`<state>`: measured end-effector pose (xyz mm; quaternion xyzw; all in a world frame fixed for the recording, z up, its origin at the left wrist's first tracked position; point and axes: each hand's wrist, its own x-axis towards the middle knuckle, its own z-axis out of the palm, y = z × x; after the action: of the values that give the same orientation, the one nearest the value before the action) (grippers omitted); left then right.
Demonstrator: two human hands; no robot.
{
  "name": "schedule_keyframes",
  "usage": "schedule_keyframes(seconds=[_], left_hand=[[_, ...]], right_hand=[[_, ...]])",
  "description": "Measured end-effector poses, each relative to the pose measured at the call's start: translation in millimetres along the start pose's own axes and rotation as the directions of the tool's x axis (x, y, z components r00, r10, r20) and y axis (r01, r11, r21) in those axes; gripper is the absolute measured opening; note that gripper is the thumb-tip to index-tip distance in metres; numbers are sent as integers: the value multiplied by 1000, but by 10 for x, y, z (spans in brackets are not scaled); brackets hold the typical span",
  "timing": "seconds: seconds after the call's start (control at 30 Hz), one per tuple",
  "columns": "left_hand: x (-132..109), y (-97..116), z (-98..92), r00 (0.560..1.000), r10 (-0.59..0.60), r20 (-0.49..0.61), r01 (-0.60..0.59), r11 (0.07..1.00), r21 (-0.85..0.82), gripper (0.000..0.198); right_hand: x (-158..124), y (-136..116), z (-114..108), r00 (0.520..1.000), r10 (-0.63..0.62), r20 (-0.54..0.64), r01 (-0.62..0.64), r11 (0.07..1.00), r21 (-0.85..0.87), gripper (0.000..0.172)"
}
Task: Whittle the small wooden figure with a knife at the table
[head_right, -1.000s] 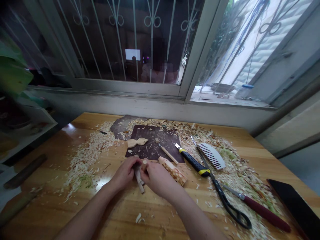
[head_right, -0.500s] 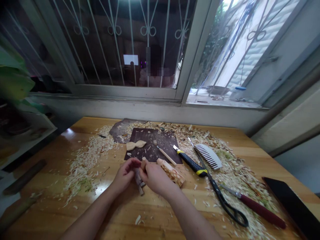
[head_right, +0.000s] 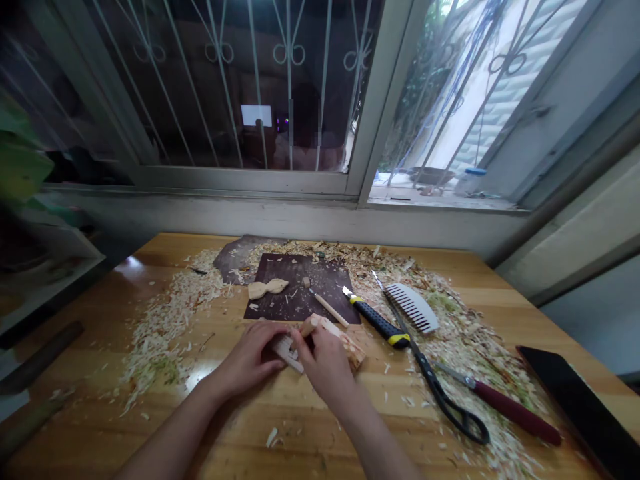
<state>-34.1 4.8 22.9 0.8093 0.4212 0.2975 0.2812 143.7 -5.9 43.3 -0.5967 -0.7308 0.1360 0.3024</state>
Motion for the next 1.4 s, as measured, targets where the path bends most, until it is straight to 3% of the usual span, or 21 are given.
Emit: schedule_keyframes(seconds=[0.2, 0.63, 0.87, 1.2, 1.4], left_hand=[[12, 4, 7, 999, -32, -16, 32, 999, 4, 53], [4, -79, 53, 999, 12, -35, -12, 1000, 18, 54], [-1, -84, 53, 999, -1, -33, 2, 999, 38, 54], [-3, -71, 60, 999, 6, -39, -5, 1000, 28, 53], [0, -66, 54, 999, 4, -33, -3, 999, 36, 53]], right_hand=[[-10, -12, 34, 1000, -16, -19, 16, 1000, -7, 30], [-29, -47, 54, 1000, -21, 23, 21, 1000, 17, 28], [-25, -71, 25, 994, -60, 95, 60, 998, 3, 24], [-24, -43, 57, 995, -86, -58, 84, 996, -30, 28], [-16, -29, 88, 991, -115, -67, 112, 992, -53, 27]])
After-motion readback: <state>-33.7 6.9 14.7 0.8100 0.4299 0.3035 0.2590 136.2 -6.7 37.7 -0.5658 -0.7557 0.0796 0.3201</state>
